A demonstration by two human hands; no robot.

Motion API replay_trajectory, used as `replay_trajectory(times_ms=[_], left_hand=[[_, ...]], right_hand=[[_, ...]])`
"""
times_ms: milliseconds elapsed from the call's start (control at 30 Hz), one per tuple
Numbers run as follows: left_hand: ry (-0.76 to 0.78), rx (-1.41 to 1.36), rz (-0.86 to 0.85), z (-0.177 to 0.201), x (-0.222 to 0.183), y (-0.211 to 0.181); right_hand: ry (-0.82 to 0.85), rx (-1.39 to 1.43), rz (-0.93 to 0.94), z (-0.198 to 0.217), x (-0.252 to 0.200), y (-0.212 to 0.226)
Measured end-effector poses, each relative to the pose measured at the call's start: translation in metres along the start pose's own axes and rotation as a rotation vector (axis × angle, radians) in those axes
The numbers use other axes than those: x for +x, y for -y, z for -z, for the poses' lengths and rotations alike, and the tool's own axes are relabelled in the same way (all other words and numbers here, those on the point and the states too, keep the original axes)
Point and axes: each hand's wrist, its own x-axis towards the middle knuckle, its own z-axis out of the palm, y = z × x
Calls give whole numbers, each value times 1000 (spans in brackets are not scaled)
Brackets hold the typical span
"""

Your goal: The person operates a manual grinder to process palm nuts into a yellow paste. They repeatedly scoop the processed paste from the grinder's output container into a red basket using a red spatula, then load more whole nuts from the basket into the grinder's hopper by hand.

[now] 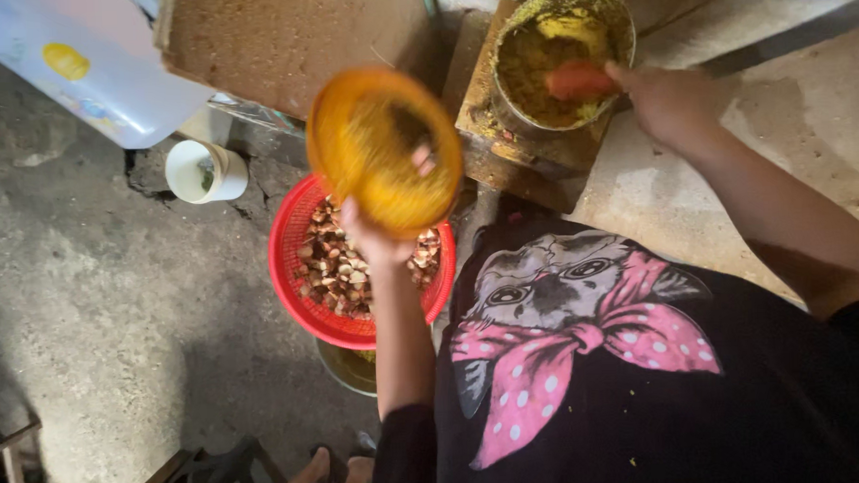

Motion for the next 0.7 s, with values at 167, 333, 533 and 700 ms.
replay_trajectory(times_ms=[167, 333, 533, 700], left_hand=[[-429, -23, -245, 69, -66, -4], [-711, -46, -174, 175, -113, 11], [-1502, 20, 20, 267, -163, 20], [-1171, 280, -191, 283, -243, -32]], right_hand=[[180, 991, -552, 1, 9, -15], [737, 1401, -444, -47, -31, 13], [1040, 1371, -590, -203, -76, 92], [882, 1922, -1154, -296, -50, 137]])
